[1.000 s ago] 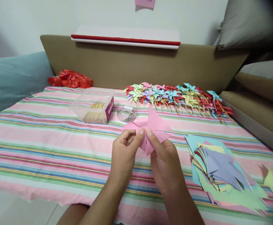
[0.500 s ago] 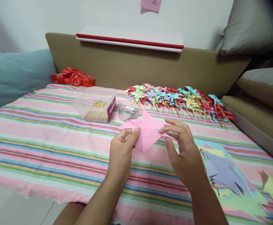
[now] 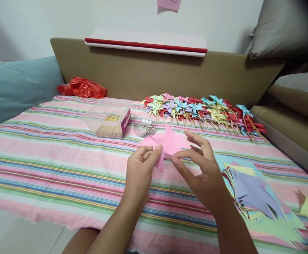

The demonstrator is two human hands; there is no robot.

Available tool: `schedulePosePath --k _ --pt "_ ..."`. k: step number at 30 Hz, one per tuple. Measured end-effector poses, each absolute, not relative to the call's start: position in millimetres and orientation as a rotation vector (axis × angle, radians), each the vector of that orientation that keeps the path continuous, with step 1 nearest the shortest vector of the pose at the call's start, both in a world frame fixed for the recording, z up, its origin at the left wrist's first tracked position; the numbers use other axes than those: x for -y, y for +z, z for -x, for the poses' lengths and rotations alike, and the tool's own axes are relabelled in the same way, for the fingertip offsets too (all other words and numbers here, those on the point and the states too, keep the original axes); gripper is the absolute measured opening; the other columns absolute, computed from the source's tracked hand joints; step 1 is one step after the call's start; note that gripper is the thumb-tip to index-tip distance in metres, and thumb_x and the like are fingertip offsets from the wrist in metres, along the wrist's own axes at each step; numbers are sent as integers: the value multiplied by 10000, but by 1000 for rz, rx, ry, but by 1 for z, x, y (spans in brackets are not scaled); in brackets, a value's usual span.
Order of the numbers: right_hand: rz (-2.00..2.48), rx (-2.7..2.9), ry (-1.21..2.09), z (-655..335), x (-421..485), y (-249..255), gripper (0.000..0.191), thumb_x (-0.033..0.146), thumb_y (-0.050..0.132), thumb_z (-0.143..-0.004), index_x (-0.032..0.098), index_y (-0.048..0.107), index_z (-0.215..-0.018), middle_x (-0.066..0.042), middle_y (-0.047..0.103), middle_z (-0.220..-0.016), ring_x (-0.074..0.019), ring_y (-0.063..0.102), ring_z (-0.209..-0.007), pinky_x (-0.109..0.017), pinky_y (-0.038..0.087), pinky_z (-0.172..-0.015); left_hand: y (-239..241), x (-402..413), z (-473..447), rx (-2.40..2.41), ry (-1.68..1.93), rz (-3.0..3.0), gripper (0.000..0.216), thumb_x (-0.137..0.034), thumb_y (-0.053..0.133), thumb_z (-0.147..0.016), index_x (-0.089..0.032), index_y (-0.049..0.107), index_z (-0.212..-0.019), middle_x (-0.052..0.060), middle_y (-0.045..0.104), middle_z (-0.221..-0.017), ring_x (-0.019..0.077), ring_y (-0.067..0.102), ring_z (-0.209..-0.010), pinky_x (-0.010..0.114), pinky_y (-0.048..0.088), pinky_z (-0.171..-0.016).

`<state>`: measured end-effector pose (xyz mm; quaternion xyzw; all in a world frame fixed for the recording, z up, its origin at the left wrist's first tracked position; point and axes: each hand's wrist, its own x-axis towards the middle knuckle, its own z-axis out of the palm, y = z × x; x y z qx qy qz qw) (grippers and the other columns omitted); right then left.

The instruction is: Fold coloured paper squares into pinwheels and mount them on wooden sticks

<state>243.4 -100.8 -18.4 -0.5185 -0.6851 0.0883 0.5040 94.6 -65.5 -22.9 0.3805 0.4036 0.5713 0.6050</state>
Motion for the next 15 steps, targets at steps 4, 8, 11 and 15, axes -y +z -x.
schedulePosePath --k 4,8,11,15 --pt "1320 1521 293 -238 100 -19 147 366 669 -904 257 708 -813 -79 541 -1376 -292 510 -1306 -513 388 -1095 -23 67 -96 -935 1319 -931 280 -369 802 -783 -157 632 -716 -37 573 -628 97 494 -614 224 407 -631" --pt "1341 1430 337 -233 98 -20 124 345 687 -881 247 705 -807 -86 574 -1331 -273 528 -1295 -483 391 -1103 -22 68 -98 -918 1326 -939 284 -366 810 -778 -158 626 -718 -36 570 -629 93 481 -617 216 398 -611" --pt "1342 1383 359 -231 97 -21 96 329 706 -857 242 701 -817 -93 589 -1300 -280 533 -1294 -483 420 -1078 -23 68 -98 -915 1327 -946 297 -364 816 -774 -156 614 -712 -40 562 -618 85 465 -610 205 389 -599" --pt "1334 1346 400 -230 95 -23 90 322 706 -854 237 687 -829 -99 601 -1261 -284 519 -1311 -486 428 -1072 -23 67 -98 -927 1332 -956 314 -365 821 -772 -153 597 -716 -47 543 -604 71 441 -596 195 368 -590"
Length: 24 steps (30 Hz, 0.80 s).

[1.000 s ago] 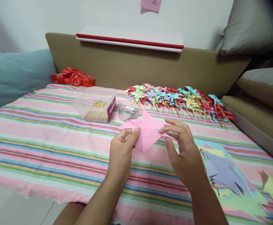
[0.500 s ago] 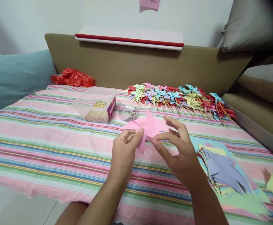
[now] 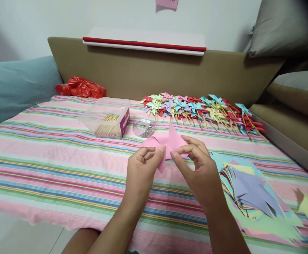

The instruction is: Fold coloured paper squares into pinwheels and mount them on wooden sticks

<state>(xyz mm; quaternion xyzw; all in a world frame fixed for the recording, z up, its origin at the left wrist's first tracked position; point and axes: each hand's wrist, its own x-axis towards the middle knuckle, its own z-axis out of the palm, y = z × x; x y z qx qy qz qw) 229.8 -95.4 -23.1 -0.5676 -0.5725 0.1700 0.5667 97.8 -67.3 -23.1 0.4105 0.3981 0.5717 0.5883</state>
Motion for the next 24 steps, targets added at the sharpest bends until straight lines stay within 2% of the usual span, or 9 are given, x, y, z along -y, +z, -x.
schedulePosePath --k 6,14,19,24 --pt "1313 1316 443 -231 92 -27 126 346 722 -829 238 674 -786 -94 611 -1194 -294 519 -1300 -489 444 -1046 -24 67 -99 -941 1332 -965 315 -367 823 -768 -150 599 -727 -42 537 -610 76 437 -605 199 365 -582" --pt "1288 1234 502 -226 89 -31 140 329 728 -813 229 657 -744 -66 616 -1130 -271 603 -1149 -469 459 -1004 -23 67 -99 -944 1329 -977 331 -375 812 -778 -152 578 -709 -38 533 -606 82 446 -613 204 373 -593" --pt "1265 1214 495 -222 89 -31 139 312 722 -806 230 644 -726 -64 621 -1108 -269 608 -1136 -461 469 -997 -24 68 -99 -939 1324 -989 337 -374 814 -774 -154 566 -708 -41 511 -621 79 430 -610 203 362 -582" --pt "1340 1204 452 -215 90 -28 165 313 703 -814 229 611 -706 -81 629 -1138 -297 535 -1275 -483 416 -1056 -25 68 -98 -962 1312 -1060 344 -397 771 -819 -161 549 -703 -51 463 -616 80 403 -602 212 344 -571"
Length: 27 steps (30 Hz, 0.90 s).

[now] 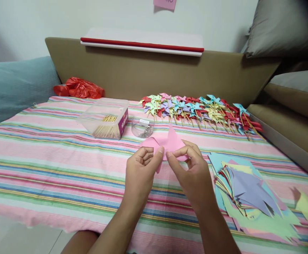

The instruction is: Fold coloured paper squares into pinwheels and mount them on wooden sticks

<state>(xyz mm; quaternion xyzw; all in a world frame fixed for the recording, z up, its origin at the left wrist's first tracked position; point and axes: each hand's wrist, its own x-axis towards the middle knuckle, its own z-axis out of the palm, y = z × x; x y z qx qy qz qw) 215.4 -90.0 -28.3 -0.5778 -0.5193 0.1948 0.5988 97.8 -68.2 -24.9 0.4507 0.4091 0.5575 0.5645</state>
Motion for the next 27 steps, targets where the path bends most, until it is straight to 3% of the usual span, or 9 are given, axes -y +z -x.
schedulePosePath --k 2,5,6,10,14,18,21,27 --pt "1308 1144 484 -216 90 -28 174 330 739 -788 249 617 -883 -82 615 -1232 -293 539 -1279 -482 436 -1036 -24 68 -96 -978 1292 -1119 329 -410 747 -840 -160 568 -720 -53 459 -614 81 396 -596 218 339 -568" --pt "1238 985 587 -221 92 -24 623 367 816 -724 307 492 -1253 -89 567 -1364 -276 590 -1215 -461 491 -980 -22 66 -93 -966 1253 -1213 324 -418 726 -857 -162 580 -720 -47 479 -625 89 417 -606 224 350 -575" --pt "1235 972 650 -224 93 -22 652 386 819 -725 304 495 -1284 -91 569 -1374 -277 596 -1207 -453 499 -973 -21 66 -92 -955 1236 -1246 325 -421 717 -863 -164 581 -719 -41 497 -637 93 430 -616 225 357 -580" --pt "1231 1117 939 -236 99 -13 303 448 753 -796 234 737 -1009 -90 684 -1226 -304 630 -1153 -446 503 -976 -20 64 -87 -920 1134 -1411 317 -424 695 -879 -176 581 -718 -41 517 -649 98 448 -614 230 358 -574" --pt "1267 1139 978 -243 103 -11 288 452 766 -788 230 787 -970 -83 701 -1227 -313 651 -1129 -442 517 -955 -18 61 -82 -937 1065 -1578 310 -401 688 -885 -186 569 -696 -47 498 -639 100 443 -607 233 354 -572" --pt "1305 1190 1019 -247 103 -15 313 446 765 -787 235 794 -1016 -82 660 -1331 -321 620 -1209 -430 525 -967 -12 61 -76 -918 977 -1638 207 -377 667 -897 -190 680 -810 14 683 -766 155 602 -716 247 436 -632" --pt "1292 1186 1075 -246 102 -19 361 444 783 -766 230 781 -1057 -90 663 -1333 -324 637 -1180 -440 538 -939 -8 61 -73 -864 960 -1620 174 -354 675 -893 -189 721 -861 50 739 -823 187 664 -770 255 472 -671" --pt "924 661 1076 -224 93 -19 158 345 785 -785 206 755 -855 -31 765 -914 -229 700 -963 -362 549 -892 -16 63 -87 -800 1142 -1183 305 -346 787 -808 -221 673 -1062 41 727 -953 177 671 -901 259 510 -807"
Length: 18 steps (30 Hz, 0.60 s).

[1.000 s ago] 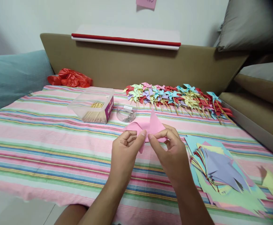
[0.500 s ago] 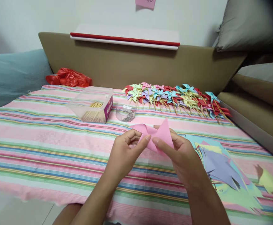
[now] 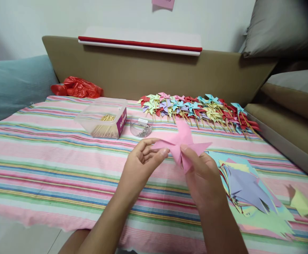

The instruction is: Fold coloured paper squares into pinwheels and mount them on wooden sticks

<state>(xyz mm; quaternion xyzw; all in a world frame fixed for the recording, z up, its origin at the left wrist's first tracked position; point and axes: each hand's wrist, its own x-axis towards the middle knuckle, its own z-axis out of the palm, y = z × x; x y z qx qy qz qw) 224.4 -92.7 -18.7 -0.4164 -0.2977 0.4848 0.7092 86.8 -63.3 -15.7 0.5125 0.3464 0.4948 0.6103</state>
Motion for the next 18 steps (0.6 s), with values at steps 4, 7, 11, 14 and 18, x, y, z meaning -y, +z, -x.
schedulePosePath --k 4,7,11,14,18 --pt "731 432 1164 -207 88 -18 107 289 793 -779 199 737 -763 -3 730 -802 -159 671 -788 -294 559 -782 -22 72 -107 -720 1143 -1041 338 -278 845 -743 -200 691 -1034 34 692 -985 145 638 -876 234 515 -807" --pt "705 425 1246 -197 88 -20 142 304 797 -775 193 719 -734 6 691 -752 -146 642 -739 -285 555 -751 -21 79 -114 -697 1235 -1032 230 -261 800 -789 -193 697 -984 20 678 -884 138 612 -818 222 500 -743" --pt "740 438 1198 -185 90 -23 136 296 828 -729 202 734 -755 8 705 -797 -147 647 -789 -279 551 -796 -18 80 -110 -842 1372 -995 213 -310 800 -788 -168 655 -723 -32 556 -647 96 501 -630 194 424 -596" --pt "801 468 1201 -178 91 -24 141 325 808 -753 203 754 -801 -12 736 -865 -174 670 -856 -308 553 -832 -18 78 -107 -893 1403 -961 259 -361 801 -786 -166 653 -700 -28 569 -623 102 507 -620 205 431 -608" --pt "830 536 1190 -176 91 -25 168 347 781 -790 194 743 -851 -24 745 -882 -202 683 -902 -333 556 -836 -22 74 -104 -888 1396 -922 290 -378 781 -812 -171 625 -682 -43 534 -611 88 467 -598 195 394 -581"
